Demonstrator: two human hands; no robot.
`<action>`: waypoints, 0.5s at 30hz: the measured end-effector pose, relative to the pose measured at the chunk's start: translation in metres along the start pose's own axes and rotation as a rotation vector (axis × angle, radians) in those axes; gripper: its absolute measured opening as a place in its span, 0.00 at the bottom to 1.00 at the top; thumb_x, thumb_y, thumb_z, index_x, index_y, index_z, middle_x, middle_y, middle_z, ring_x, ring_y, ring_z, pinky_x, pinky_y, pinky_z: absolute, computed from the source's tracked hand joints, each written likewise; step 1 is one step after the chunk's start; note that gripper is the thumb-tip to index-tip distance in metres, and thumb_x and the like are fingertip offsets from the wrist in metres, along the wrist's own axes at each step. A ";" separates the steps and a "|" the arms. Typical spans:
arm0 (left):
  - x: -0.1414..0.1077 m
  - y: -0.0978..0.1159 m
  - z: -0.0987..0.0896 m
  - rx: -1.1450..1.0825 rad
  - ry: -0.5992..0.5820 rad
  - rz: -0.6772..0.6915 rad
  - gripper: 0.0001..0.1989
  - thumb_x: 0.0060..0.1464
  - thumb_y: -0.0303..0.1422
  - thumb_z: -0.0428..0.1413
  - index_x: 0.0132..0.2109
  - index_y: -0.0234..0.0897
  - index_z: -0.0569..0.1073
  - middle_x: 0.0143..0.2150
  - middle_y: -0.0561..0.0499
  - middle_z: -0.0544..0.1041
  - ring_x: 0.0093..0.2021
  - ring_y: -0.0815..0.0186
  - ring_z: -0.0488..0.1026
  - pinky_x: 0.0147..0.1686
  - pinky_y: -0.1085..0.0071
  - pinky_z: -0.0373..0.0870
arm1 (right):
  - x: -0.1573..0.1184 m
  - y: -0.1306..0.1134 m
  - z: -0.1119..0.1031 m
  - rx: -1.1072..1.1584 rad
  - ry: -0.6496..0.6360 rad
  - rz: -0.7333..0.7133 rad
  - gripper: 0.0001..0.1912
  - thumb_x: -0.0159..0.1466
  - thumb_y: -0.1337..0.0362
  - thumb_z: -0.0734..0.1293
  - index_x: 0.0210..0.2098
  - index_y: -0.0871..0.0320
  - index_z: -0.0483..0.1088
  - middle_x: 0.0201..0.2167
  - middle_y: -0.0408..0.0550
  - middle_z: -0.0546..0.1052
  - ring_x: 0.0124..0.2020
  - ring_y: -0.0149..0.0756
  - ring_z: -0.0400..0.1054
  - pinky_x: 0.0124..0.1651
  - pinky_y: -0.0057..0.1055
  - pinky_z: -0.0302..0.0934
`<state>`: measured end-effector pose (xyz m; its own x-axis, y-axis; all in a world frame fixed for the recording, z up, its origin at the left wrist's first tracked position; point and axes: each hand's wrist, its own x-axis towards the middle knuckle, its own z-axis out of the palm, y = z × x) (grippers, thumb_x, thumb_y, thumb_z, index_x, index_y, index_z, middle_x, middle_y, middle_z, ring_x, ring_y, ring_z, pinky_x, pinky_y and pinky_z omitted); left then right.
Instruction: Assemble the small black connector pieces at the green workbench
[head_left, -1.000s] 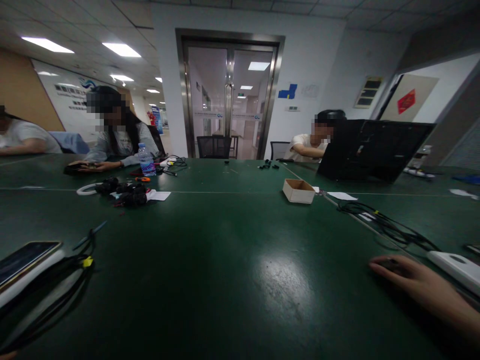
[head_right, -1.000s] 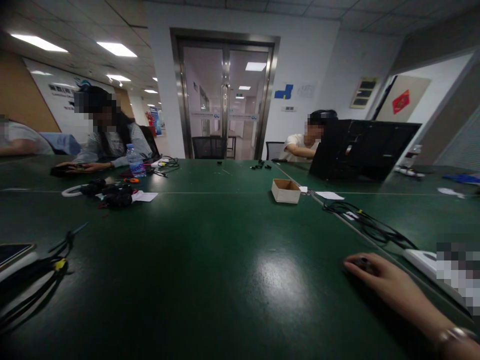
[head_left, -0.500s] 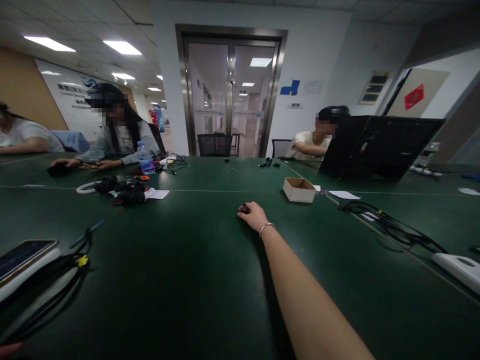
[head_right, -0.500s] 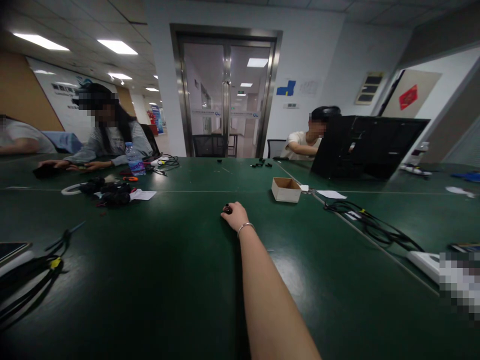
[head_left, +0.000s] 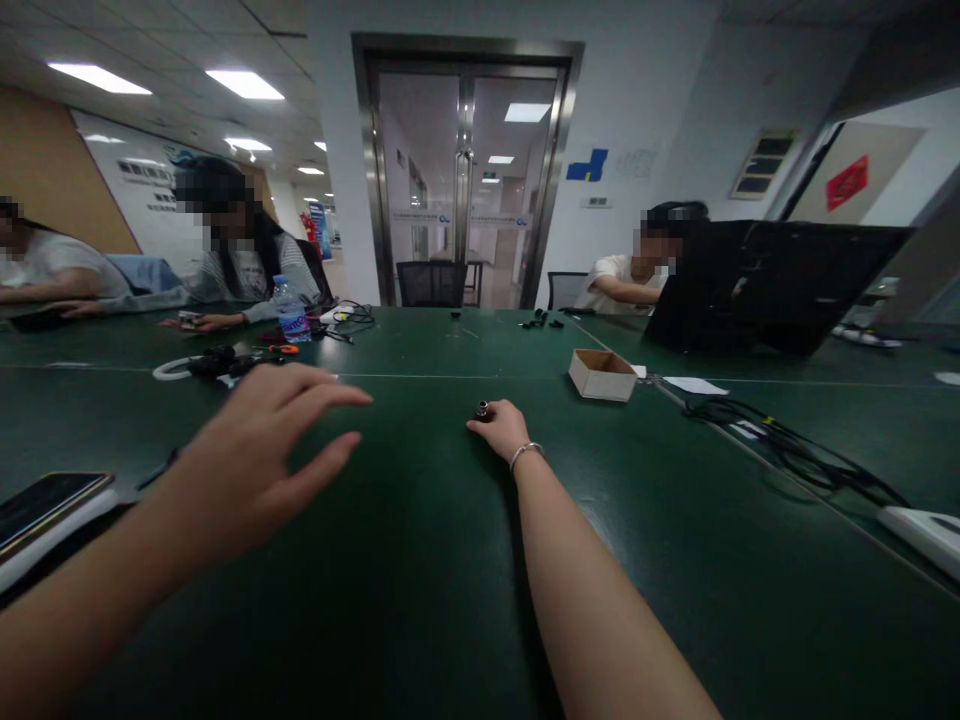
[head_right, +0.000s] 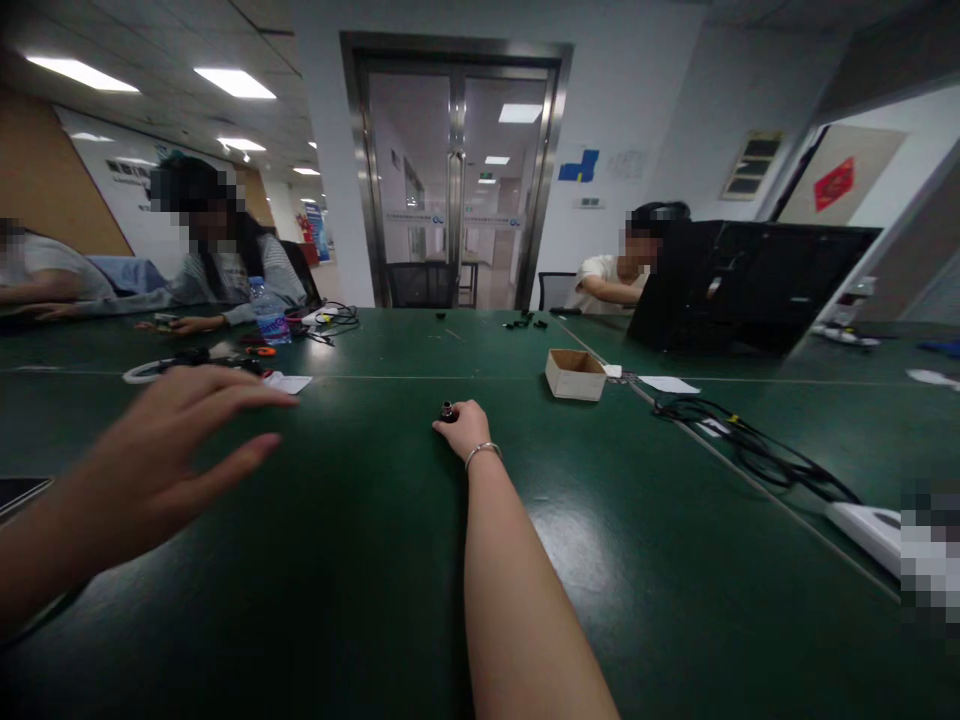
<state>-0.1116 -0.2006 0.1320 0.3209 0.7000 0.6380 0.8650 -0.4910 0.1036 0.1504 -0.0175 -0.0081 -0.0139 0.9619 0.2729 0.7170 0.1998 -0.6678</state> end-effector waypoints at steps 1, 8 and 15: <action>0.018 0.006 0.019 -0.012 -0.074 0.049 0.16 0.57 0.43 0.49 0.50 0.47 0.71 0.48 0.50 0.70 0.50 0.58 0.64 0.52 0.58 0.62 | -0.001 -0.001 0.000 -0.026 0.006 -0.017 0.11 0.51 0.60 0.74 0.29 0.60 0.73 0.31 0.46 0.70 0.34 0.36 0.66 0.38 0.30 0.59; 0.090 0.034 0.191 -0.357 -0.242 -0.177 0.28 0.53 0.37 0.55 0.61 0.46 0.61 0.51 0.44 0.66 0.52 0.55 0.66 0.53 0.59 0.63 | -0.001 -0.003 0.000 0.060 0.030 -0.105 0.07 0.56 0.74 0.65 0.32 0.59 0.73 0.29 0.44 0.75 0.31 0.34 0.67 0.32 0.26 0.56; 0.072 0.005 0.231 -0.744 -0.022 -0.352 0.06 0.54 0.31 0.54 0.38 0.39 0.75 0.41 0.48 0.74 0.39 0.64 0.72 0.42 0.67 0.68 | 0.005 0.002 0.005 0.077 0.022 -0.152 0.07 0.53 0.67 0.72 0.33 0.59 0.75 0.29 0.45 0.74 0.32 0.35 0.67 0.35 0.28 0.59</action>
<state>0.0049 -0.0325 0.0026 0.0931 0.8831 0.4598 0.4370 -0.4512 0.7781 0.1485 -0.0113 -0.0112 -0.1017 0.9155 0.3892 0.6523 0.3567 -0.6687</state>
